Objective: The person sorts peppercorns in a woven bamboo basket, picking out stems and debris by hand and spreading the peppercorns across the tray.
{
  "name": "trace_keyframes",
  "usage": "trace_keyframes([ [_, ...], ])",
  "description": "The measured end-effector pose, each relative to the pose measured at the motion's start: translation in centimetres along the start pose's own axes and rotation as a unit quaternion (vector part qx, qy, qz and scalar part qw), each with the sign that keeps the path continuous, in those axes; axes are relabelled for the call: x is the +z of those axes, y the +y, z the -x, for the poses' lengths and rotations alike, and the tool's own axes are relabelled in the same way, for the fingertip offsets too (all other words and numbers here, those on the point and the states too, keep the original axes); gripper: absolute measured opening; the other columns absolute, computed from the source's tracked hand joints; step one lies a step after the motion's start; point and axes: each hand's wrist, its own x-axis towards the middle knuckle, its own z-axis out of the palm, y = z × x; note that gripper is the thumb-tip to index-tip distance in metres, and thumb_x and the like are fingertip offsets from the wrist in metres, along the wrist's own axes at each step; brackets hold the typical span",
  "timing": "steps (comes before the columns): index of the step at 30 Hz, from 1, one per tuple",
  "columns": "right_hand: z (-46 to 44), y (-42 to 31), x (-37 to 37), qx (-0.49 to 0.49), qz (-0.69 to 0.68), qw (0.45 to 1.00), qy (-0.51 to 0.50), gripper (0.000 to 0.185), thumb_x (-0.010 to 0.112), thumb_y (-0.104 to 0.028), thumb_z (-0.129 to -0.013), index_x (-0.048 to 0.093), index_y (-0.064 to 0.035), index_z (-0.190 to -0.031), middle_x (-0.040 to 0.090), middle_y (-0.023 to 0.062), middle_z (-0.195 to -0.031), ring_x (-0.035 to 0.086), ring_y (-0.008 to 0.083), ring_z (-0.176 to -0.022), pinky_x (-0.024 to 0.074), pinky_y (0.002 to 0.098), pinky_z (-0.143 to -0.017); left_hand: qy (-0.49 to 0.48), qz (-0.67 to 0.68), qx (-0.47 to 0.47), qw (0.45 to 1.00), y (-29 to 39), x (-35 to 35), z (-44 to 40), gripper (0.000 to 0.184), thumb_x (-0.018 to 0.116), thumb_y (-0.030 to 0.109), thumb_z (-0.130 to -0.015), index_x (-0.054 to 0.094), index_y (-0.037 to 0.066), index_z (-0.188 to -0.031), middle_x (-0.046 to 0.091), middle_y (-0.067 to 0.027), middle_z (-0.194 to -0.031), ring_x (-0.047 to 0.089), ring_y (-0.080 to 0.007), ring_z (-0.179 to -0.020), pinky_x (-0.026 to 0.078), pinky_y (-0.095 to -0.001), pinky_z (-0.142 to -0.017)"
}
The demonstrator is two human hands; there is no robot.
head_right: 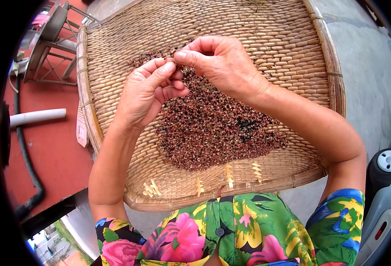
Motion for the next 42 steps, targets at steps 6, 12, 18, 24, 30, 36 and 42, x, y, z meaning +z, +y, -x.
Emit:
trace_keyframes([
  [6,0.1,-0.1,0.0,-0.068,-0.007,0.997,-0.018,0.021,0.061,-0.020,-0.081,0.062,-0.0001,-0.088,0.059,0.0004,-0.073,0.051,0.0040,-0.062,0.0430,0.0182,-0.054,-0.030,0.008,-0.019,0.999,0.0,-0.2,0.1,0.015,0.051,0.014,-0.086,0.054,0.000,-0.092,0.057,-0.0052,-0.077,0.057,-0.0114,-0.066,0.054,-0.0287,-0.064],
  [12,0.2,-0.2,0.0,-0.005,-0.001,0.999,-0.049,0.021,0.057,-0.023,-0.084,0.059,-0.0024,-0.079,0.054,-0.0013,-0.064,0.048,0.0043,-0.058,0.0409,0.0187,-0.051,-0.055,-0.047,-0.047,0.996,0.4,0.0,0.3,0.015,0.050,0.015,-0.086,0.053,0.001,-0.088,0.056,-0.0068,-0.077,0.057,-0.0130,-0.065,0.054,-0.0301,-0.062],
  [18,-0.3,0.2,-0.4,0.093,-0.205,0.972,-0.074,0.024,0.054,-0.027,-0.086,0.057,-0.0078,-0.072,0.049,-0.0028,-0.058,0.044,0.0039,-0.053,0.0361,0.0181,-0.047,-0.179,0.045,-0.060,0.981,0.3,-1.4,-0.1,0.029,0.042,0.026,-0.089,0.050,-0.001,-0.093,0.056,-0.0109,-0.082,0.057,-0.0168,-0.068,0.052,-0.0335,-0.062],
  [24,-0.1,-0.4,-0.5,0.045,0.015,0.997,-0.065,0.022,0.055,-0.025,-0.085,0.056,-0.0068,-0.073,0.049,-0.0026,-0.057,0.044,0.0031,-0.051,0.0361,0.0173,-0.046,-0.001,-0.014,0.071,0.997,-0.1,0.7,-0.1,0.030,0.053,0.017,-0.085,0.048,-0.001,-0.109,0.056,-0.0107,-0.095,0.058,-0.0151,-0.075,0.052,-0.0285,-0.065],
  [30,-0.1,-0.8,-0.9,0.122,-0.057,0.975,-0.179,0.022,0.055,-0.027,-0.084,0.056,-0.0066,-0.076,0.049,-0.0027,-0.056,0.045,0.0041,-0.049,0.0376,0.0169,-0.045,0.004,-0.115,0.044,0.992,1.1,0.3,0.4,0.018,0.056,0.008,-0.082,0.056,0.001,-0.099,0.059,-0.0061,-0.074,0.057,-0.0112,-0.059,0.050,-0.0213,-0.049],
  [36,-0.1,-1.5,-1.5,0.178,-0.205,0.920,-0.283,0.016,0.057,-0.023,-0.084,0.056,-0.0075,-0.080,0.051,-0.0032,-0.057,0.046,0.0029,-0.049,0.0383,0.0157,-0.046,-0.143,0.158,-0.051,0.976,1.4,-0.9,0.3,0.012,0.052,0.008,-0.082,0.055,0.000,-0.091,0.056,-0.0055,-0.066,0.056,-0.0120,-0.053,0.049,-0.0223,-0.044],
  [42,-0.3,-2.2,-2.1,0.146,-0.197,0.941,-0.234,0.014,0.057,-0.020,-0.084,0.056,-0.0063,-0.081,0.051,-0.0023,-0.057,0.048,0.0033,-0.049,0.0388,0.0154,-0.044,-0.061,-0.003,-0.055,0.997,2.0,-0.9,0.4,0.011,0.052,0.011,-0.082,0.053,0.001,-0.089,0.053,-0.0036,-0.065,0.053,-0.0109,-0.051,0.045,-0.0209,-0.041],
])
